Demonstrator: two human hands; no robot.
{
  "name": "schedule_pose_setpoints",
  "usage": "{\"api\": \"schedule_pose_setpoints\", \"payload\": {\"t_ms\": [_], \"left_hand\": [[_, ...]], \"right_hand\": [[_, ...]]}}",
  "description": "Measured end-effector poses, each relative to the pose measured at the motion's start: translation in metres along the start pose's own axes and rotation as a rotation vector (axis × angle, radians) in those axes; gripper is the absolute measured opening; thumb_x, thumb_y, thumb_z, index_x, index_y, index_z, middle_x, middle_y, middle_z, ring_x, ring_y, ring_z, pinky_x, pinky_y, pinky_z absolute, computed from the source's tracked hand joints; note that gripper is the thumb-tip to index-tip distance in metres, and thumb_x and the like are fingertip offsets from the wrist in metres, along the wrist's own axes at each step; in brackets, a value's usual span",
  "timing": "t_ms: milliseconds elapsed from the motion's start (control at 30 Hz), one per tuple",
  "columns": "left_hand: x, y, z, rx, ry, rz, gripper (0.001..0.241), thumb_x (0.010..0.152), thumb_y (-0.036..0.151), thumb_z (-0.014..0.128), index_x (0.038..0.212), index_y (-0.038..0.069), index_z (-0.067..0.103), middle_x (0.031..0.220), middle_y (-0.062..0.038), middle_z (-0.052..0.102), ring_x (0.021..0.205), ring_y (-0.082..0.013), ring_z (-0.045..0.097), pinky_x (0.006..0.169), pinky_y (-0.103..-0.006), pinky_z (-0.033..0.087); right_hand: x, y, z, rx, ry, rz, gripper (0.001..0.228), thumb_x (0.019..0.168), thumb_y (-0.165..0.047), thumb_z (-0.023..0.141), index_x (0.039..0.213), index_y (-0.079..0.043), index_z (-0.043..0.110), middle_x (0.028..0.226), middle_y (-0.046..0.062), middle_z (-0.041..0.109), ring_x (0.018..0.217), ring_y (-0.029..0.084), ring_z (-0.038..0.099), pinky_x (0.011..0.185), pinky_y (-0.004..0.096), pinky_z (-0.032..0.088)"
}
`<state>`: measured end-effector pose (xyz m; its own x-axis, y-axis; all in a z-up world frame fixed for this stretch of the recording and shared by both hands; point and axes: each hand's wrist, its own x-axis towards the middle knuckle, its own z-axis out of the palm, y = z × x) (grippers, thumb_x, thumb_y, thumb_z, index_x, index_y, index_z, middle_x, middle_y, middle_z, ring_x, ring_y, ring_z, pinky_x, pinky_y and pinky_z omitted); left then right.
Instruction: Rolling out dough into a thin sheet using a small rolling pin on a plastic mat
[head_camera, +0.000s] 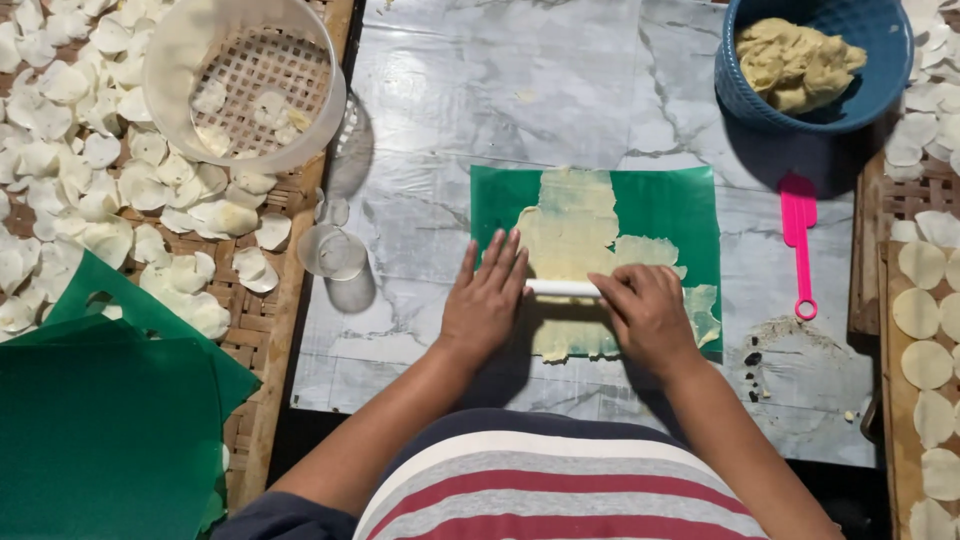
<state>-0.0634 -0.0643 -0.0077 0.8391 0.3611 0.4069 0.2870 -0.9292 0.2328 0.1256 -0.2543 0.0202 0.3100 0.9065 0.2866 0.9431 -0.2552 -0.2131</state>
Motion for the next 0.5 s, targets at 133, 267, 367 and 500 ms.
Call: {"api": "schedule_pose_setpoints", "payload": {"t_ms": [133, 267, 367, 500], "left_hand": [[-0.032, 0.025, -0.004, -0.028, -0.075, -0.036, 0.051, 0.106, 0.03, 0.048, 0.149, 0.002, 0.048, 0.161, -0.023, 0.04, 0.152, -0.0355, 0.034, 0.125, -0.0522, 0.02], [-0.017, 0.031, -0.005, -0.086, -0.184, -0.208, 0.06, 0.106, 0.028, 0.041, 0.157, -0.003, 0.033, 0.167, -0.025, 0.025, 0.156, -0.0398, 0.021, 0.127, -0.051, 0.014], [-0.005, 0.026, 0.009, -0.044, -0.204, -0.279, 0.063, 0.104, 0.029, 0.04, 0.157, -0.004, 0.033, 0.167, -0.026, 0.024, 0.156, -0.0402, 0.021, 0.127, -0.05, 0.015], [0.013, 0.019, 0.009, -0.004, -0.228, -0.311, 0.066, 0.102, 0.028, 0.04, 0.16, -0.001, 0.029, 0.169, -0.024, 0.022, 0.156, -0.0406, 0.019, 0.127, -0.0509, 0.013]], "right_hand": [[-0.034, -0.009, -0.005, -0.064, -0.036, 0.046, 0.041, 0.1, -0.042, 0.057, 0.138, -0.025, 0.061, 0.125, 0.004, 0.056, 0.118, 0.027, 0.054, 0.108, 0.062, 0.028], [-0.025, -0.003, 0.003, -0.108, -0.05, 0.15, 0.057, 0.111, -0.035, 0.04, 0.158, -0.003, 0.042, 0.166, 0.021, 0.038, 0.154, 0.039, 0.029, 0.107, 0.084, 0.003], [-0.003, 0.002, 0.009, -0.144, -0.076, 0.201, 0.055, 0.108, -0.028, 0.042, 0.155, 0.001, 0.048, 0.169, 0.02, 0.037, 0.156, 0.039, 0.027, 0.106, 0.085, 0.002], [0.021, 0.012, 0.017, -0.144, -0.089, 0.209, 0.058, 0.104, -0.02, 0.045, 0.16, -0.005, 0.044, 0.168, 0.022, 0.035, 0.154, 0.043, 0.028, 0.103, 0.087, 0.002]]}}
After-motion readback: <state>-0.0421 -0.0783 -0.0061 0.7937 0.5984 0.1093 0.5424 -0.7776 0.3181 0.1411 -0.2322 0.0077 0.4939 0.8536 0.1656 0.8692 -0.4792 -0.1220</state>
